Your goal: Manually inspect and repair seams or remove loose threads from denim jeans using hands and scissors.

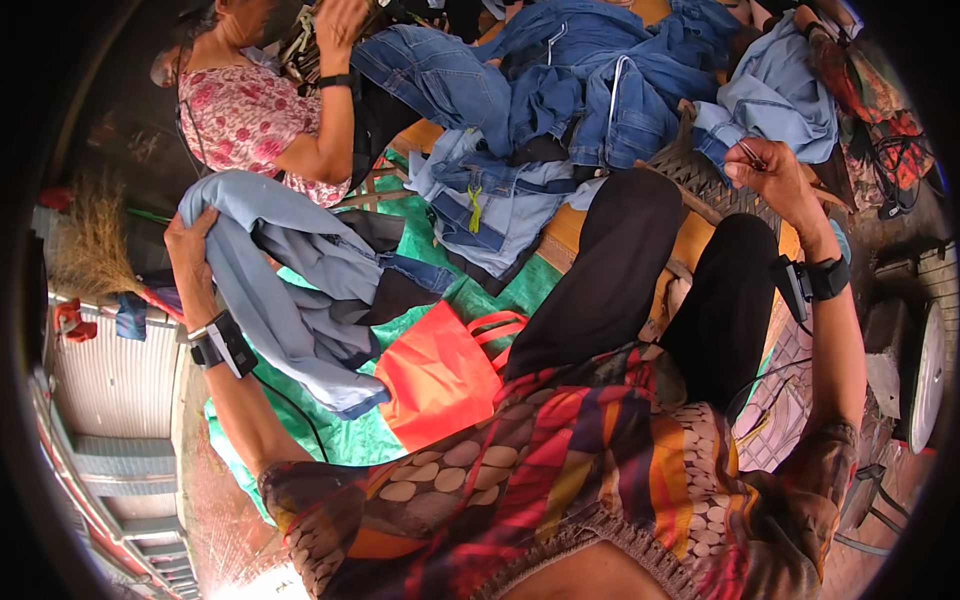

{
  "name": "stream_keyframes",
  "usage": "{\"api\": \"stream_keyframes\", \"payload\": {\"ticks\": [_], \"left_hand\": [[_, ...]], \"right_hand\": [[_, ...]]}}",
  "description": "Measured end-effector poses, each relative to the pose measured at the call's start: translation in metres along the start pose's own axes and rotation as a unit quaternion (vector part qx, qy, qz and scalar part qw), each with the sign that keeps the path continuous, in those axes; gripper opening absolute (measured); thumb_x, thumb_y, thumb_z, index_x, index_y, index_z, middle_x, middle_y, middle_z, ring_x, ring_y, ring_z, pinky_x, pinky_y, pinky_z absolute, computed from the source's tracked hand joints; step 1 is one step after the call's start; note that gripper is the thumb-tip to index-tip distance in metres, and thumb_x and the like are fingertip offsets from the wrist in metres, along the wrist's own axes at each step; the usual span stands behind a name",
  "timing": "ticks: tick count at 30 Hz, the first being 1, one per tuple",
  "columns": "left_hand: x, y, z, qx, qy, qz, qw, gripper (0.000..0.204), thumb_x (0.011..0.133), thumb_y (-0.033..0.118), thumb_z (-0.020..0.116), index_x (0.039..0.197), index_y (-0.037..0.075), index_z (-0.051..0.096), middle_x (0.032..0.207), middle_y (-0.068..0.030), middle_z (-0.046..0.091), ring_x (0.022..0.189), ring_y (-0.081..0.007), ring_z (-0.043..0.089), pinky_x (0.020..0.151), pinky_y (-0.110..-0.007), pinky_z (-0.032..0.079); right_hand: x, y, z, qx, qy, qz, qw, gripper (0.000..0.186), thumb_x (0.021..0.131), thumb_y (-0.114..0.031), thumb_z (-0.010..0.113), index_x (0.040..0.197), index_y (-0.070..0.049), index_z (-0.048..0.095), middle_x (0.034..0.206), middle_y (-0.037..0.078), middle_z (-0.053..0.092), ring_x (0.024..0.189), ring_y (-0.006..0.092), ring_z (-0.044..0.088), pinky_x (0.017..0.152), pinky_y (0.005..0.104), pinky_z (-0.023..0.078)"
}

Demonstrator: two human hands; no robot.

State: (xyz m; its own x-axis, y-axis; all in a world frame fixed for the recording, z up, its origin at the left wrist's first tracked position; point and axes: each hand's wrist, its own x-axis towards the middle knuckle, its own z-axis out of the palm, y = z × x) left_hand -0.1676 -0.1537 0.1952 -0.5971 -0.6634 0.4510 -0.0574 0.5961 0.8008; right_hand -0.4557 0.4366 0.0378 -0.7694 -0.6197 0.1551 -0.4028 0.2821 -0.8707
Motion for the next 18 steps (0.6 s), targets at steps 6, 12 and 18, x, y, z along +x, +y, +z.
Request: {"api": "stream_keyframes", "payload": {"ticks": [6, 12, 18], "left_hand": [[0.016, -0.029, 0.010, 0.242, 0.014, 0.100, 0.965, 0.033, 0.067, 0.010, 0.074, 0.095, -0.004, 0.064, 0.083, -0.0149, 0.067, 0.075, -0.0213, 0.063, 0.071, -0.030, 0.047], [0.043, -0.055, 0.096, 0.483, -0.153, 0.113, 0.855, 0.064, 0.066, 0.033, 0.076, 0.118, 0.002, 0.053, 0.117, -0.0271, 0.053, 0.112, -0.0350, 0.051, 0.089, -0.040, 0.043], [-0.047, -0.137, 0.261, 0.132, -0.313, 0.082, 0.937, 0.081, 0.068, 0.032, 0.075, 0.132, 0.001, 0.036, 0.131, -0.0248, 0.042, 0.124, -0.0344, 0.039, 0.102, -0.037, 0.033]], "right_hand": [[-0.011, -0.013, 0.011, 0.005, 0.005, 0.019, 1.000, 0.014, 0.085, -0.013, 0.063, 0.086, 0.000, 0.059, 0.071, -0.002, 0.054, 0.065, 0.0053, 0.049, 0.060, 0.0208, 0.040], [-0.021, -0.034, 0.031, 0.015, 0.026, 0.048, 0.998, 0.016, 0.084, -0.015, 0.064, 0.086, 0.000, 0.059, 0.071, -0.003, 0.055, 0.065, 0.0051, 0.049, 0.060, 0.0202, 0.040], [-0.029, -0.037, 0.063, -0.001, 0.007, 0.050, 0.999, 0.013, 0.083, -0.012, 0.063, 0.081, 0.000, 0.059, 0.067, -0.002, 0.054, 0.066, 0.0048, 0.049, 0.059, 0.0224, 0.039]]}}
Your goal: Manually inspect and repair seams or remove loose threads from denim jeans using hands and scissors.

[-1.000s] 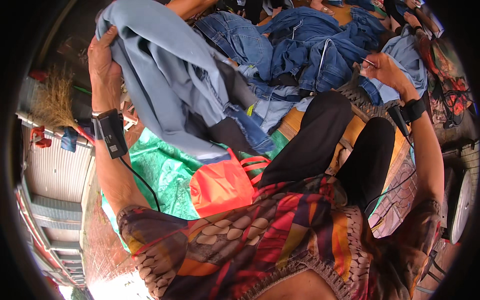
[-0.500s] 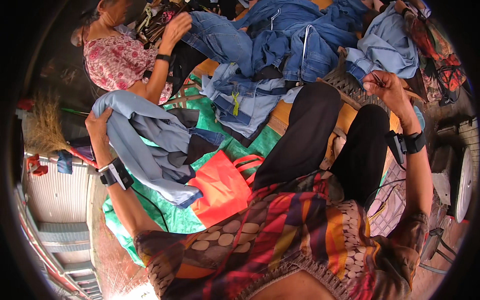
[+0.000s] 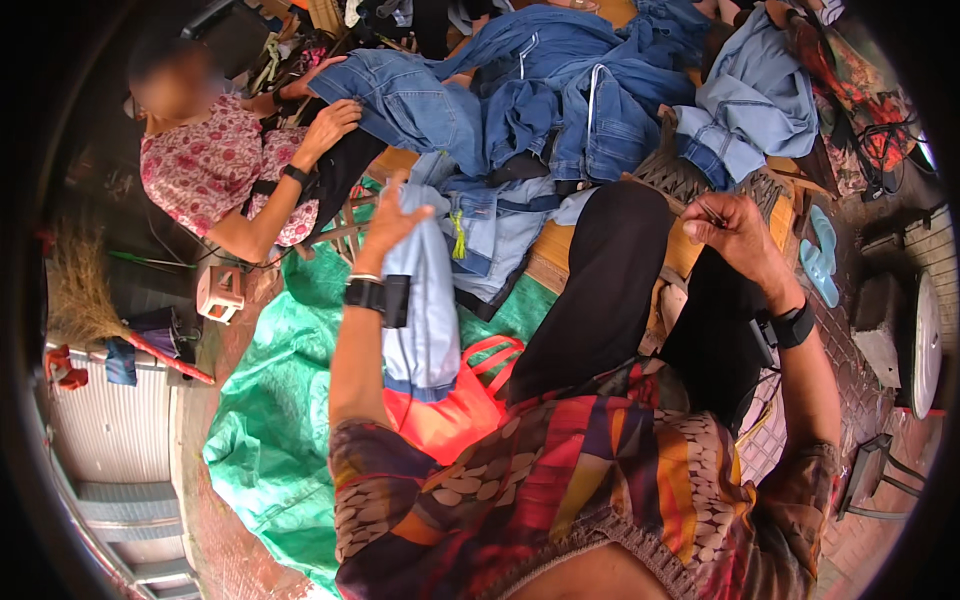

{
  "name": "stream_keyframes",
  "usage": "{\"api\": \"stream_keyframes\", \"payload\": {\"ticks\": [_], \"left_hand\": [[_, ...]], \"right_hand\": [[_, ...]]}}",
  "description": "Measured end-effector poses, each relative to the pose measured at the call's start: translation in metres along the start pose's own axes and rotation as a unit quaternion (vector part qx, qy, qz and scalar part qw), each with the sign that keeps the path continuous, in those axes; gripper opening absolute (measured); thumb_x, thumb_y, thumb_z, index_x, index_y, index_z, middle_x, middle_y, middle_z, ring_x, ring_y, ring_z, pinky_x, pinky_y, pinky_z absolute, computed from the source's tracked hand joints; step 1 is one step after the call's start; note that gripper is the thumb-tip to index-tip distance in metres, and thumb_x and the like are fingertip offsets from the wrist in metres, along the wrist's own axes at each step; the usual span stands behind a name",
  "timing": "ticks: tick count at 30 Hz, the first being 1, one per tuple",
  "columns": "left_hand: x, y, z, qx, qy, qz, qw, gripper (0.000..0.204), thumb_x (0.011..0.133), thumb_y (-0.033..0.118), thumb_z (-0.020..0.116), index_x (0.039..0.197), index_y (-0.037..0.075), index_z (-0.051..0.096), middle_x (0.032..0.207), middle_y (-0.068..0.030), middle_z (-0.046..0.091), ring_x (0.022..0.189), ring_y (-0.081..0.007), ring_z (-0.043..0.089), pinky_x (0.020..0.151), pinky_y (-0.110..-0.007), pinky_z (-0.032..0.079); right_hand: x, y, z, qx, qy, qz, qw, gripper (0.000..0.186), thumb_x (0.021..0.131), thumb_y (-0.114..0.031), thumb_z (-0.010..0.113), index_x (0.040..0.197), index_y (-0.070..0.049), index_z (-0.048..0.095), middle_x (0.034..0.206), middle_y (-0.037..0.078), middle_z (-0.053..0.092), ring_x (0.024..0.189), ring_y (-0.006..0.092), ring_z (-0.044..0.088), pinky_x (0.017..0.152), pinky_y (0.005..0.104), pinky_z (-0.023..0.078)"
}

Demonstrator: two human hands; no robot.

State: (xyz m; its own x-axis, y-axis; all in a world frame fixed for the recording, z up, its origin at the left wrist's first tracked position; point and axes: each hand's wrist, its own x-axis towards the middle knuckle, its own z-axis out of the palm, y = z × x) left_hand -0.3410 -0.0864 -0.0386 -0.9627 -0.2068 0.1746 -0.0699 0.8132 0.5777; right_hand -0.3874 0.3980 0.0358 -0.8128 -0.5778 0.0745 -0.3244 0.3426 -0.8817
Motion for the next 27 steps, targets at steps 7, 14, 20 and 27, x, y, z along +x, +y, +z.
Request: {"api": "stream_keyframes", "payload": {"ticks": [7, 14, 20, 27], "left_hand": [[-0.066, 0.056, 0.190, -0.156, -0.299, -0.010, 0.941, 0.070, 0.072, 0.020, 0.074, 0.130, 0.002, 0.040, 0.128, -0.0190, 0.048, 0.122, -0.0294, 0.044, 0.100, -0.033, 0.035], [-0.149, -0.012, 0.246, -0.187, -0.240, -0.190, 0.933, 0.057, 0.070, 0.030, 0.074, 0.115, 0.001, 0.054, 0.100, -0.0175, 0.063, 0.090, -0.0263, 0.062, 0.077, -0.034, 0.049], [-0.204, -0.089, 0.235, -0.285, -0.159, -0.402, 0.856, 0.064, 0.068, 0.027, 0.076, 0.118, -0.004, 0.050, 0.093, -0.0179, 0.064, 0.079, -0.0249, 0.064, 0.067, -0.034, 0.051], [-0.201, -0.195, 0.186, -0.126, 0.008, -0.459, 0.879, 0.101, 0.059, 0.029, 0.080, 0.135, -0.007, 0.023, 0.133, -0.0261, 0.036, 0.125, -0.0336, 0.037, 0.102, -0.035, 0.032]], "right_hand": [[-0.038, 0.031, -0.017, -0.084, 0.106, 0.045, 0.990, 0.011, 0.083, -0.009, 0.062, 0.086, 0.001, 0.058, 0.069, 0.002, 0.055, 0.064, 0.0077, 0.050, 0.059, 0.0232, 0.040], [-0.060, 0.040, -0.011, -0.132, 0.232, 0.020, 0.963, 0.012, 0.083, -0.008, 0.062, 0.092, 0.000, 0.060, 0.075, 0.003, 0.058, 0.069, 0.0086, 0.052, 0.064, 0.0232, 0.042], [-0.059, 0.039, -0.002, -0.165, 0.244, 0.039, 0.955, 0.012, 0.083, -0.006, 0.061, 0.093, 0.000, 0.061, 0.081, 0.005, 0.060, 0.074, 0.0104, 0.055, 0.070, 0.0238, 0.044], [-0.056, 0.030, 0.003, -0.181, 0.248, 0.045, 0.951, 0.011, 0.084, -0.006, 0.061, 0.094, -0.002, 0.061, 0.083, 0.005, 0.062, 0.075, 0.0109, 0.056, 0.071, 0.0239, 0.044]]}}
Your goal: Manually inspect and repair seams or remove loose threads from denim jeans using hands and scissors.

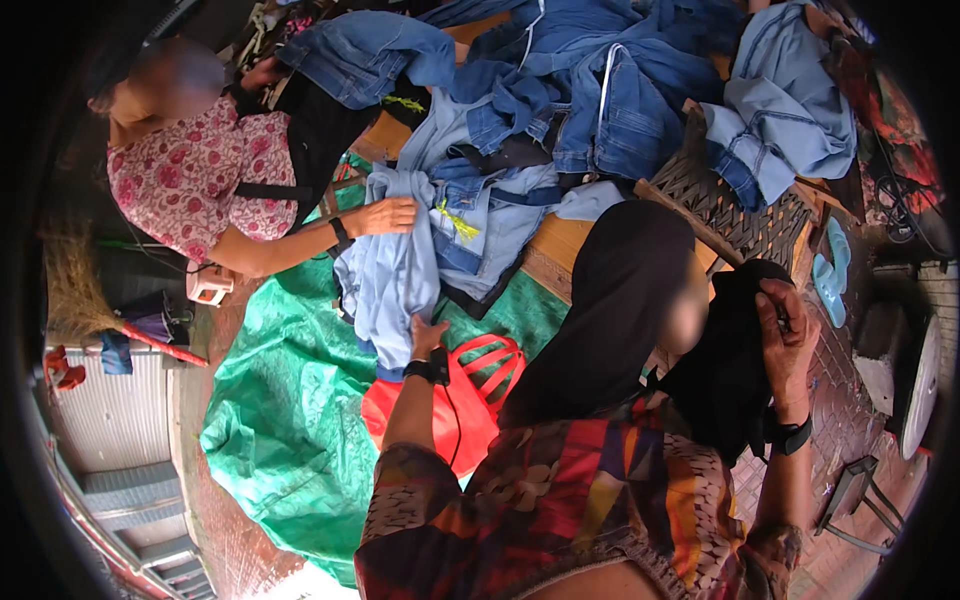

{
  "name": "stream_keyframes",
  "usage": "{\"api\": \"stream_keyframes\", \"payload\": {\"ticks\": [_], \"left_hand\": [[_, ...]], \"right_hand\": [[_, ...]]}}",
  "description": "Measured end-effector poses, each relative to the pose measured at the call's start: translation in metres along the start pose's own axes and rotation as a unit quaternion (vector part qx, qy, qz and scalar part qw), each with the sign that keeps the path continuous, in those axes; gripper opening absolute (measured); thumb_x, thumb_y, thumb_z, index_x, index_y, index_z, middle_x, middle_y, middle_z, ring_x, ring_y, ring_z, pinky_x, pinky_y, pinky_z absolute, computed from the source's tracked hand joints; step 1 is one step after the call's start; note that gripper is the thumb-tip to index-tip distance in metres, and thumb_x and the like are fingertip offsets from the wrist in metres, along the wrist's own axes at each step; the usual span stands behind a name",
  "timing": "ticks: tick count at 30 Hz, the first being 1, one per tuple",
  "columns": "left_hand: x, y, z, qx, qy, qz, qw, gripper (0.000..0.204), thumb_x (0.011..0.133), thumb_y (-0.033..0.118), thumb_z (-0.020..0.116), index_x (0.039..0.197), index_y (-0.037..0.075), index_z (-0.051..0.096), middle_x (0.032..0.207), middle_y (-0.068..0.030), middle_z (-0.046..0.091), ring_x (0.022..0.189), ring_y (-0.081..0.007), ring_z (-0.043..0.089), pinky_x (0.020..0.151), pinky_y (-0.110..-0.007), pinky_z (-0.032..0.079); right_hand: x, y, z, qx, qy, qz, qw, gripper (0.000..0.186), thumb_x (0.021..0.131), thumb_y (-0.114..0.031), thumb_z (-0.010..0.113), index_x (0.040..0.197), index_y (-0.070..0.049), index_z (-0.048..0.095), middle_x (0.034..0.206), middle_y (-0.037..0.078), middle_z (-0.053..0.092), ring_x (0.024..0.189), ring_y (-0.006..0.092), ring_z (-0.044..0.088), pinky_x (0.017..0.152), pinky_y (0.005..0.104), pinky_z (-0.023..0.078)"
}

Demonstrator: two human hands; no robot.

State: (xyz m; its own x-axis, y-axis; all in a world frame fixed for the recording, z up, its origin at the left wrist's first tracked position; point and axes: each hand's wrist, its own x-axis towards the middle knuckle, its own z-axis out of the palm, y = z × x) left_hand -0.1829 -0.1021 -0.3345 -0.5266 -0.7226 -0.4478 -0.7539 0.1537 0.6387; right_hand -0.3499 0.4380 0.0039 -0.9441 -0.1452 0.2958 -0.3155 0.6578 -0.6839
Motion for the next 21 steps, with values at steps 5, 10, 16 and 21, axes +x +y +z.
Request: {"api": "stream_keyframes", "payload": {"ticks": [5, 10, 16, 21], "left_hand": [[0.040, 0.026, -0.098, 0.108, 0.090, 0.065, 0.988, 0.110, 0.057, 0.033, 0.081, 0.137, -0.005, 0.016, 0.140, -0.0261, 0.025, 0.131, -0.0346, 0.025, 0.108, -0.035, 0.025], [0.020, 0.094, -0.031, 0.214, -0.007, 0.004, 0.977, 0.110, 0.063, 0.031, 0.071, 0.132, -0.015, -0.001, 0.127, -0.0276, 0.044, 0.119, -0.0353, 0.045, 0.102, -0.036, 0.034], [-0.044, 0.135, 0.072, -0.110, -0.218, -0.011, 0.970, 0.085, 0.073, 0.021, 0.070, 0.134, -0.006, 0.018, 0.109, -0.0190, 0.057, 0.082, -0.0212, 0.063, 0.050, -0.032, 0.050], [-0.031, 0.201, 0.127, 0.019, -0.251, 0.196, 0.948, 0.061, 0.070, 0.022, 0.072, 0.120, -0.001, 0.048, 0.110, -0.0173, 0.060, 0.087, -0.0247, 0.063, 0.073, -0.033, 0.050]], "right_hand": [[0.002, -0.015, 0.000, -0.005, -0.006, -0.016, 1.000, 0.009, 0.082, -0.003, 0.060, 0.091, -0.002, 0.060, 0.078, 0.006, 0.060, 0.066, 0.0126, 0.056, 0.063, 0.0250, 0.044], [0.000, -0.014, 0.001, -0.032, 0.039, -0.031, 0.998, 0.010, 0.078, 0.001, 0.061, 0.087, -0.002, 0.059, 0.078, 0.009, 0.062, 0.066, 0.0173, 0.060, 0.061, 0.0266, 0.045], [-0.004, -0.009, 0.001, -0.025, 0.051, -0.025, 0.998, 0.011, 0.076, 0.003, 0.061, 0.086, -0.002, 0.059, 0.079, 0.010, 0.062, 0.067, 0.0233, 0.061, 0.060, 0.0285, 0.046], [-0.001, -0.015, 0.004, -0.028, 0.061, -0.055, 0.996, 0.011, 0.075, 0.004, 0.060, 0.084, -0.002, 0.058, 0.074, 0.011, 0.060, 0.065, 0.0268, 0.060, 0.059, 0.0305, 0.046]]}}
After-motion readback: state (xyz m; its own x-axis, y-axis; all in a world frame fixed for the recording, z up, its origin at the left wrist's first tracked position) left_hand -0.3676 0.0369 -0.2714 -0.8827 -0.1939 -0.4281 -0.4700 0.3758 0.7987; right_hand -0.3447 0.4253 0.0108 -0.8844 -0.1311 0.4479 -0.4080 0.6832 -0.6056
